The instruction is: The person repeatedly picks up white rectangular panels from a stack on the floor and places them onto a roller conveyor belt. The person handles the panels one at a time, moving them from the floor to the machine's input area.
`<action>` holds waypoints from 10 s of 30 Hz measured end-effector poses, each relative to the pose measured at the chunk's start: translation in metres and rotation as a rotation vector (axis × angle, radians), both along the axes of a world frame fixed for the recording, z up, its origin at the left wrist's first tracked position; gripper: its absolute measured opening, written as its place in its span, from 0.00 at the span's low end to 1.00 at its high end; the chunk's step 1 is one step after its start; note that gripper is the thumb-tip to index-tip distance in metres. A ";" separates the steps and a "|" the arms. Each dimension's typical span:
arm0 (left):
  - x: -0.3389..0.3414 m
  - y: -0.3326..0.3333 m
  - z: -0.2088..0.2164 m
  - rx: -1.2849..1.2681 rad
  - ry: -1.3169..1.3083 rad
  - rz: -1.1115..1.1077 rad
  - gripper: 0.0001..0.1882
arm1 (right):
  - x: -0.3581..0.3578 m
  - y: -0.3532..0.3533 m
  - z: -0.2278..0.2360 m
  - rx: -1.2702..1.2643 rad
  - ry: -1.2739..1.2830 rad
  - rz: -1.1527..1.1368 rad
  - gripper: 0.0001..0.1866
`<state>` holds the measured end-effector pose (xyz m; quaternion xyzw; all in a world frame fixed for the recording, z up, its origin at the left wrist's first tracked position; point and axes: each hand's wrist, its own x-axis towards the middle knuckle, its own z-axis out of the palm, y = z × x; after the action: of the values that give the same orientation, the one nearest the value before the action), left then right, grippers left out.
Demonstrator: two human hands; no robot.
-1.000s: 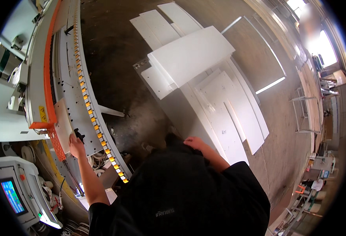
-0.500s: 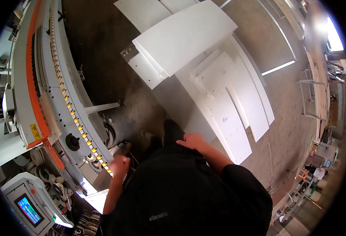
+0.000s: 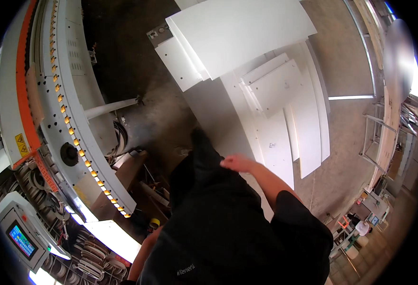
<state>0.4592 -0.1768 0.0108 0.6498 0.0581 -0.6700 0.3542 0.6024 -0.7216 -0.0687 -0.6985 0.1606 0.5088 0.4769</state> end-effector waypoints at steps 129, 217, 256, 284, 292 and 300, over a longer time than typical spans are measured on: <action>0.339 0.202 -0.039 1.618 -1.521 -0.312 0.22 | 0.007 -0.006 -0.245 0.338 -0.442 -0.338 0.18; 0.064 0.099 -0.028 1.620 -1.604 -0.340 0.22 | 0.157 0.436 0.014 0.967 -0.244 0.517 0.27; 0.378 0.088 -0.028 1.480 -1.532 -0.343 0.18 | 0.039 0.080 -0.243 0.502 -0.641 -0.102 0.14; 0.355 0.054 -0.047 0.712 -1.667 0.191 0.23 | -0.072 -0.184 -0.298 -0.146 -0.390 -1.573 0.27; 0.353 0.055 -0.045 0.721 -1.706 0.115 0.24 | -0.120 -0.189 -0.322 0.235 -0.528 -1.548 0.17; 0.337 0.031 -0.029 0.868 -1.829 -0.112 0.25 | -0.108 -0.118 -0.280 0.529 -0.564 -1.558 0.13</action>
<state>0.7966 -0.1456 -0.0182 0.9880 -0.0274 0.1480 -0.0359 0.4948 -0.8400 -0.3485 -0.3562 0.3452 -0.1340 0.8579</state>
